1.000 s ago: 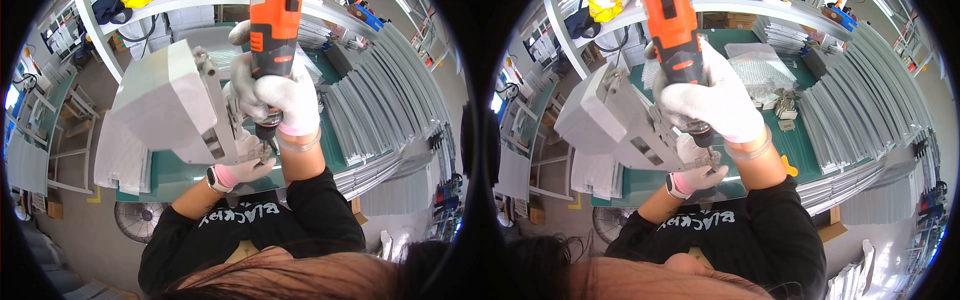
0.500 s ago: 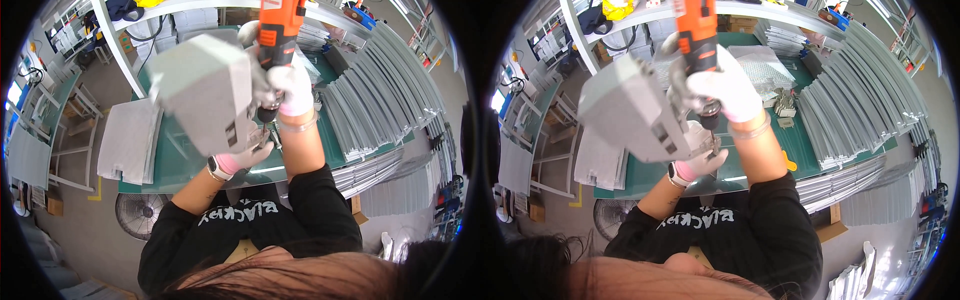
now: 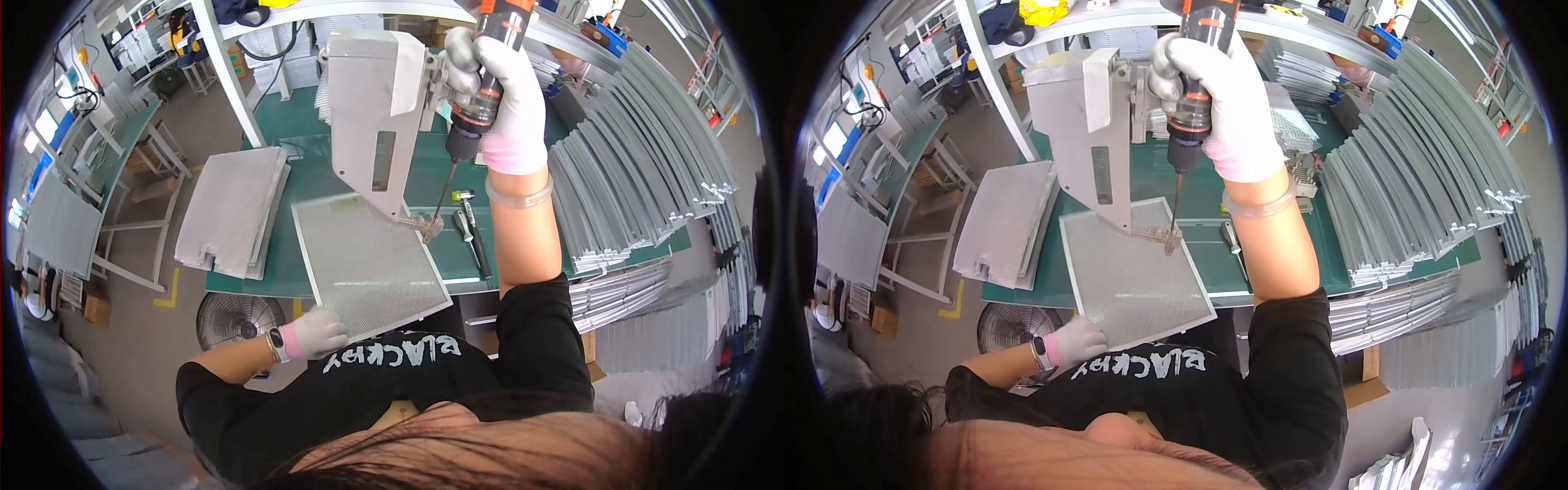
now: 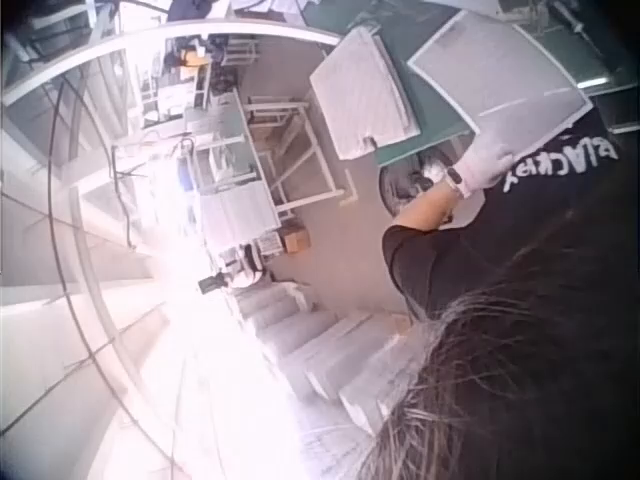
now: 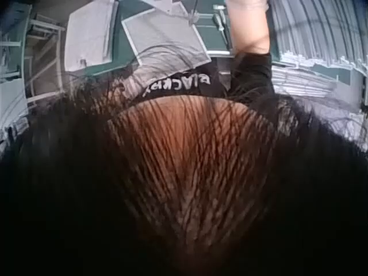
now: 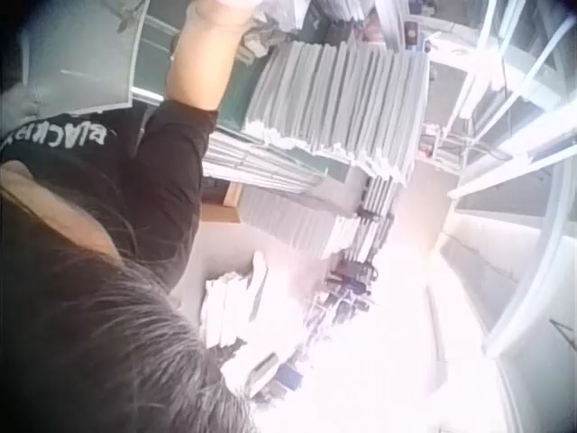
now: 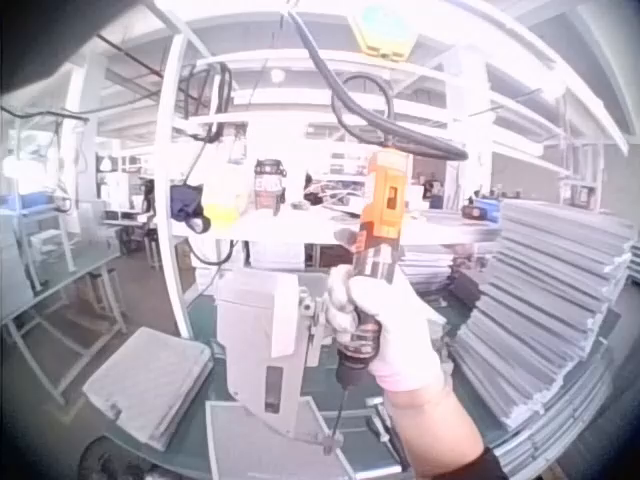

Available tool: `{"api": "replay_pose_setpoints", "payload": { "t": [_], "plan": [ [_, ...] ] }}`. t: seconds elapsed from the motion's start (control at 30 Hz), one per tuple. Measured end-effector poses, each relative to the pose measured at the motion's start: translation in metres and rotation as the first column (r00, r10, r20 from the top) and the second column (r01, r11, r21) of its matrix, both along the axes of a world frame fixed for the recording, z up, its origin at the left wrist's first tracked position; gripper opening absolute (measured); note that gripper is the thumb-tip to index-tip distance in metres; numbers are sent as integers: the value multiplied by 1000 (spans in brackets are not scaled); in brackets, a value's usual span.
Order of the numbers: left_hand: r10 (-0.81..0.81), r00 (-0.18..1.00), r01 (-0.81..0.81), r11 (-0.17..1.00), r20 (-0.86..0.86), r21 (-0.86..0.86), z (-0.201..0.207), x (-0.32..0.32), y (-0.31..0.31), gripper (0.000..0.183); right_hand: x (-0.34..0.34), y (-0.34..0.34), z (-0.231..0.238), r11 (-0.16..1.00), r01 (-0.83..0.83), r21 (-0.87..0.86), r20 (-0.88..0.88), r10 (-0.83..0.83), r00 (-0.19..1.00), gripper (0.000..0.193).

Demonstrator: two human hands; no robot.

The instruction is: Assemble an industrial filter unit by applying masking tape to the housing and using a power drill to secure components.

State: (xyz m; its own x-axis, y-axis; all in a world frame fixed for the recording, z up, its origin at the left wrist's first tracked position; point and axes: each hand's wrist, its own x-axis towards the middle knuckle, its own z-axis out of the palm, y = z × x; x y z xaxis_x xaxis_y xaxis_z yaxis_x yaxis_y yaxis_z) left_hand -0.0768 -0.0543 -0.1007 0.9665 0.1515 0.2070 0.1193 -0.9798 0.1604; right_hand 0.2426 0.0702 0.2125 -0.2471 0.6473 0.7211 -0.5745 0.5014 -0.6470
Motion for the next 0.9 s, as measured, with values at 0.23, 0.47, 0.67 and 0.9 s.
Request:
{"api": "replay_pose_setpoints", "payload": {
  "t": [0.23, 0.47, 0.67, 0.9],
  "plan": [
    [538, 821, -569, 799, 192, 195, 65, 45, 33, 35, -3, -8, -22, 997, 30, -72, -41, -33, 999, 44],
    [874, 475, -831, 409, -99, -377, 76, 89, 100, 33, -3, -30, -29, 987, 80, -139, -14, -83, 996, 60],
    [605, 679, -594, 786, 417, -172, 93, 136, 16, 21, -6, -41, -48, 969, 135, -204, -34, -145, 989, 68],
    [631, 712, -610, 773, 310, -174, 101, 136, 2, 23, -14, -53, -77, 951, 188, -246, -30, -201, 979, 79]
  ]
}}
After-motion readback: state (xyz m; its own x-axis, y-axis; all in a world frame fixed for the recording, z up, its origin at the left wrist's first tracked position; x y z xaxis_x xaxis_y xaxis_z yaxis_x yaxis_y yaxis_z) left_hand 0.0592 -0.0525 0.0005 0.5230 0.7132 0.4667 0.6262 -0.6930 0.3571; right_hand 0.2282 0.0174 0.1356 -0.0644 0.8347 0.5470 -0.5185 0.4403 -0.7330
